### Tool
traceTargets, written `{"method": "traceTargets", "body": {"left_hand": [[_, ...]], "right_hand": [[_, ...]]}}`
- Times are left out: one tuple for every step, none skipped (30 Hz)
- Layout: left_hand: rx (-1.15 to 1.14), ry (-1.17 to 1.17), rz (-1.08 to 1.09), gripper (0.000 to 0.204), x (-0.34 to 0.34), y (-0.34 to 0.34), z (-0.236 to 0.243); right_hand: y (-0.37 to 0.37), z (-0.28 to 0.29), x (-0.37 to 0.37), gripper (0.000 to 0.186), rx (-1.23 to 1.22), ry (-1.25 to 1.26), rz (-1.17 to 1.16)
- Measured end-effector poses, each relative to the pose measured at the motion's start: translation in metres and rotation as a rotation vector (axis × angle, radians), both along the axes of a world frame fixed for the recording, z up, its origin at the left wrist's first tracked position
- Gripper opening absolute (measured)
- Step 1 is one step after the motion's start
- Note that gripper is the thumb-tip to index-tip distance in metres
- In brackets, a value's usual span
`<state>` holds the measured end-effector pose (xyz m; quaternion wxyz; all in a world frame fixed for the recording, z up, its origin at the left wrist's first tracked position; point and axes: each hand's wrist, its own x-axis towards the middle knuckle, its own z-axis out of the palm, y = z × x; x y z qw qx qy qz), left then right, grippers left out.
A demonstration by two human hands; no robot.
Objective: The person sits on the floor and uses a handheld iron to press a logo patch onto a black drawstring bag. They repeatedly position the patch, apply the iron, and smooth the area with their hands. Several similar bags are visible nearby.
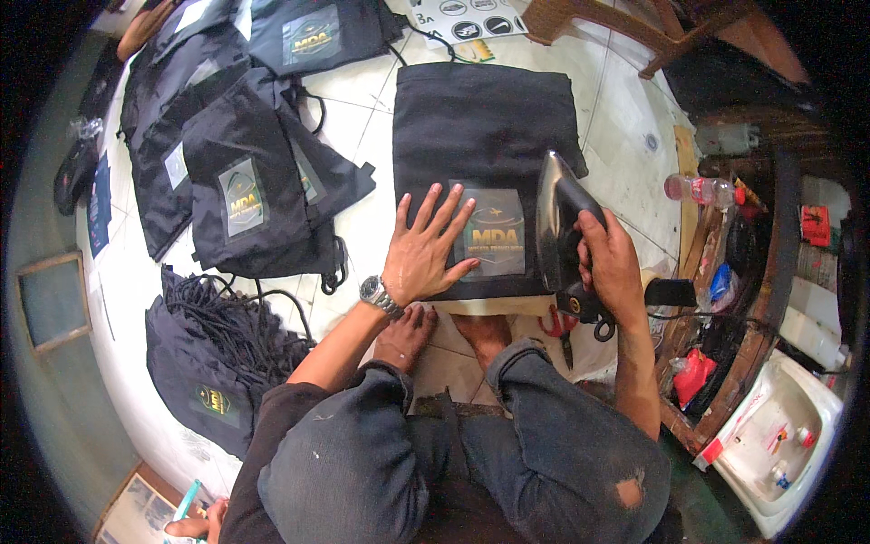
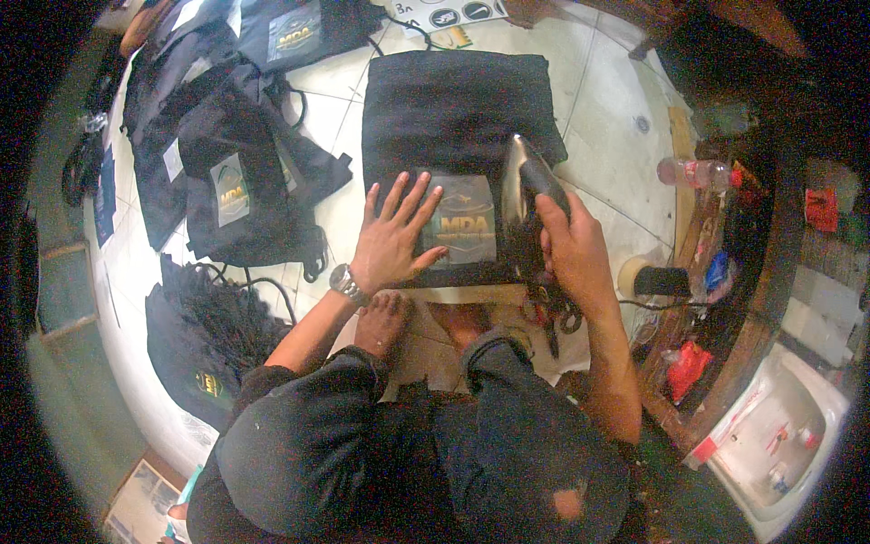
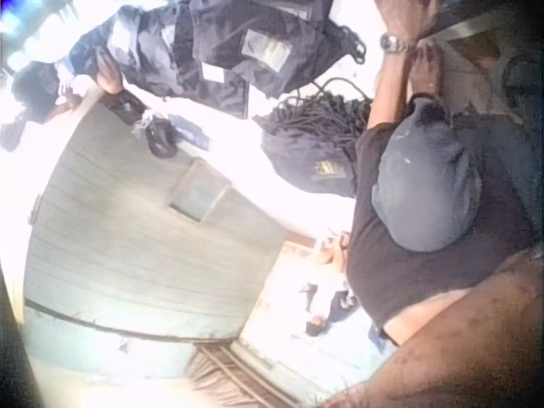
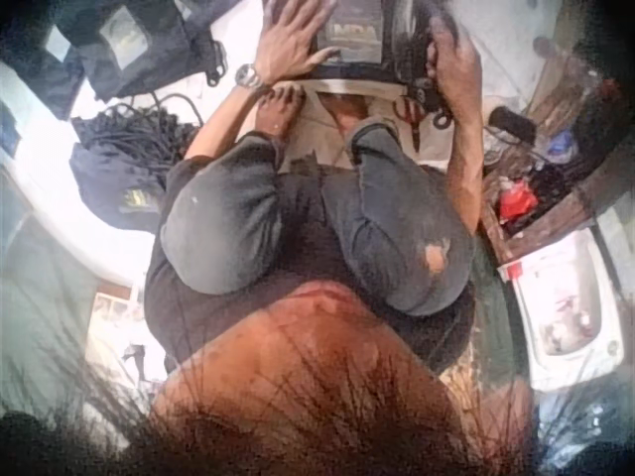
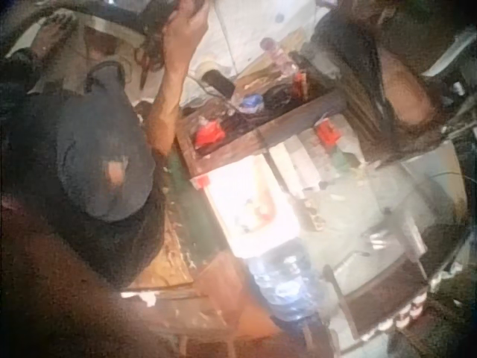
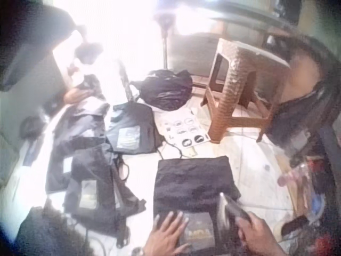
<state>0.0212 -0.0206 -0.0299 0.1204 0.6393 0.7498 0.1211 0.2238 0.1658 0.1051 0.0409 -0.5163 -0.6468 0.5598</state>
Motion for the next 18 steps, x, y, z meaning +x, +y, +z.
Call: {"method": "traceTargets", "body": {"left_hand": [[0.005, -0.007, -0.001, 0.09, 0.0, 0.0, 0.0], [-0.024, -0.012, 0.001, 0.09, 0.0, 0.0, 0.0], [-0.003, -0.016, 0.002, 0.089, 0.0, 0.0, 0.001], [-0.003, -0.018, 0.002, 0.089, 0.0, 0.0, 0.001], [-0.004, -0.02, 0.001, 0.088, 0.0, 0.0, 0.001], [0.0, -0.013, 0.001, 0.088, 0.0, 0.0, 0.001], [0.002, -0.005, 0.002, 0.088, 0.0, 0.0, 0.002], [0.005, 0.002, 0.001, 0.088, 0.0, -0.001, 0.002], [0.007, 0.002, 0.0, 0.088, 0.0, -0.001, 0.002], [0.009, 0.0, -0.001, 0.089, 0.0, -0.001, 0.002], [0.031, -0.001, -0.002, 0.089, 0.0, -0.001, 0.001], [-0.001, 0.003, 0.002, 0.089, 0.0, -0.001, 0.001], [-0.009, 0.007, 0.003, 0.089, 0.001, -0.001, 0.001], [-0.007, 0.02, -0.001, 0.09, 0.001, 0.0, 0.001], [-0.002, 0.004, 0.002, 0.09, 0.001, 0.0, 0.0], [0.007, -0.006, 0.0, 0.09, 0.001, 0.0, 0.0], [0.0, -0.016, 0.002, 0.09, 0.001, 0.001, 0.0], [-0.003, -0.023, 0.002, 0.091, 0.001, 0.001, 0.001]], "right_hand": [[0.0, 0.0, -0.001, 0.047, -0.008, -0.009, 0.008], [-0.001, -0.003, -0.002, 0.047, -0.012, -0.017, 0.014], [-0.003, -0.007, -0.005, 0.047, -0.016, -0.025, 0.017], [-0.005, -0.013, -0.009, 0.049, 0.062, -0.115, 0.095], [-0.009, -0.021, -0.014, 0.051, 0.04, -0.166, 0.117], [-0.015, -0.028, -0.019, 0.052, 0.112, -0.088, 0.186], [-0.02, -0.033, -0.023, 0.053, 0.174, -0.063, 0.237], [-0.022, -0.038, -0.028, 0.053, 0.171, -0.084, 0.3], [-0.024, -0.042, -0.033, 0.053, 0.268, -0.059, 0.341], [-0.028, -0.044, -0.036, 0.053, 0.322, -0.071, 0.37], [-0.03, -0.044, -0.039, 0.054, 0.317, -0.139, 0.375], [-0.032, -0.044, -0.042, 0.055, 0.194, -0.15, 0.27], [-0.033, -0.044, -0.045, 0.056, 0.213, -0.181, 0.277], [-0.033, -0.044, -0.049, 0.057, 0.239, -0.206, 0.276], [-0.033, -0.044, -0.052, 0.057, 0.249, -0.242, 0.273], [-0.033, -0.044, -0.054, 0.058, 0.289, -0.246, 0.271], [-0.033, -0.044, -0.057, 0.058, 0.317, -0.257, 0.268], [-0.033, -0.045, -0.058, 0.059, 0.348, -0.255, 0.268]]}}
